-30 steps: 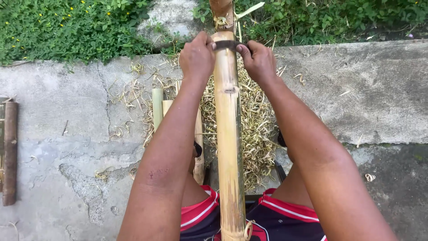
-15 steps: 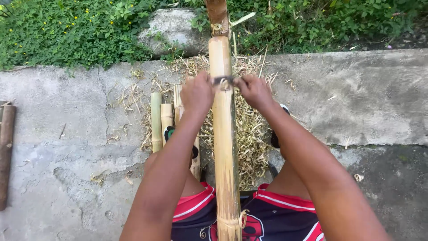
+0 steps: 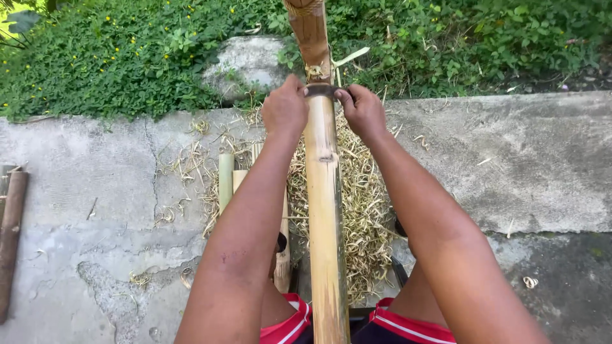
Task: The recorder uses a curved blade to shave the outer layer off a long bamboo stalk held between their legs.
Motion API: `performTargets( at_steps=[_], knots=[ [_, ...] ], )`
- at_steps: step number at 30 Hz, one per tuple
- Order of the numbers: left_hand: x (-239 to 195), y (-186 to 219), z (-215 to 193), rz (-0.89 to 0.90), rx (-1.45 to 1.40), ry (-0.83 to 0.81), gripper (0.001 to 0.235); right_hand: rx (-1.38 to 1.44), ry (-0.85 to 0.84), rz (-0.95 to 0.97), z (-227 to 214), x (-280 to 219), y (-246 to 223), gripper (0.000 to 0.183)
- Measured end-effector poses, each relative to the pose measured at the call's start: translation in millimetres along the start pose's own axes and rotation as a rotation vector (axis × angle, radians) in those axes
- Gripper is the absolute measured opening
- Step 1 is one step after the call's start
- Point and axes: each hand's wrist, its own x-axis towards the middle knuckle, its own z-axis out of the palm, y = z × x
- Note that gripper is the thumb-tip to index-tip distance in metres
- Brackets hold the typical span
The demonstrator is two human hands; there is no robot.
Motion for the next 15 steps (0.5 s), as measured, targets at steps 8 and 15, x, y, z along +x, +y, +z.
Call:
performTargets(
  at_steps=[8, 15],
  knots=[
    [20, 0, 9, 0.064, 0.039, 0.090, 0.013, -0.004, 0.028, 0.059, 14, 16, 7, 0.044],
    [-15, -2, 0, 0.023, 0.003, 0.009, 0.015, -0.030, -0.002, 0.021, 8, -19, 7, 0.041]
  ],
)
